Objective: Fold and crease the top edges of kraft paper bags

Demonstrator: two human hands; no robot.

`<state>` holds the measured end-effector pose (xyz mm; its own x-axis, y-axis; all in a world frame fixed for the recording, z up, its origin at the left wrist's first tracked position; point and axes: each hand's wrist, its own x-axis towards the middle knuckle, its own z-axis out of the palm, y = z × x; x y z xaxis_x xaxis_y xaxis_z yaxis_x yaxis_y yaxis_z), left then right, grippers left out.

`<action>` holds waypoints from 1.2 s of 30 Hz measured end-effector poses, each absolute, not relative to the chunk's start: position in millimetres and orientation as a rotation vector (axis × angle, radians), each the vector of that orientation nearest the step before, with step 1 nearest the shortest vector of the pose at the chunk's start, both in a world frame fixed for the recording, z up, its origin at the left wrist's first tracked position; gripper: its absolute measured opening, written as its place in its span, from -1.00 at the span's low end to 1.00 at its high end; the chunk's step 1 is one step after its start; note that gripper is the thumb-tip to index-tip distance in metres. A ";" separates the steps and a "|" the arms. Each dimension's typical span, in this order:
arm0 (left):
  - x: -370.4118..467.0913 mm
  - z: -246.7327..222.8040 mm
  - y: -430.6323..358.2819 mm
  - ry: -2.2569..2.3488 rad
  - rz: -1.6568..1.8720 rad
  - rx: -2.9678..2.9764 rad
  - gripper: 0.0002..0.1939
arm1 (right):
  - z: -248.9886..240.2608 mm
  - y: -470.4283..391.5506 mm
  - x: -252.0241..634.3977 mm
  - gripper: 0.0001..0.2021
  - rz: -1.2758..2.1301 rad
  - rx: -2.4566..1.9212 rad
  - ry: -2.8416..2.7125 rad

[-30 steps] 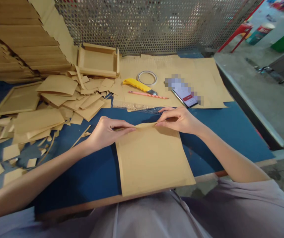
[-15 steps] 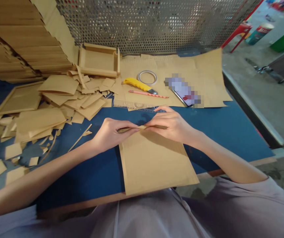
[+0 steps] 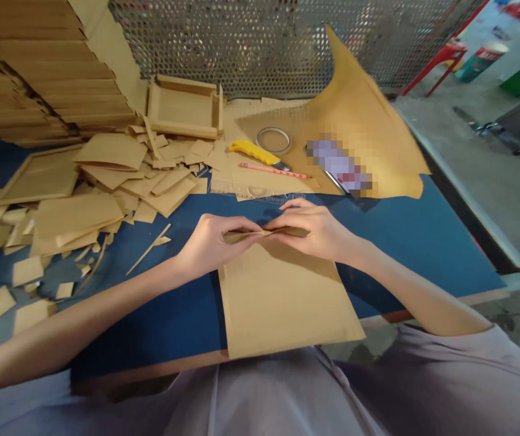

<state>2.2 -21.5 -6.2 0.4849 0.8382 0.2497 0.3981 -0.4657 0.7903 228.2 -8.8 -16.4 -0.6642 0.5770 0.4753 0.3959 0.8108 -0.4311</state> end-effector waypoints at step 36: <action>6.5 0.7 -2.6 1.039 0.579 2.004 -0.86 | -20.6 -15.5 234.1 -0.88 0.170 -0.738 -2.364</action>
<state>6.5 -2.6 0.7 0.5599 0.8277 0.0377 0.4671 -0.3529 0.8107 234.1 -15.5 -20.6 -0.6322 0.5488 0.5470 0.4648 0.8334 -0.2989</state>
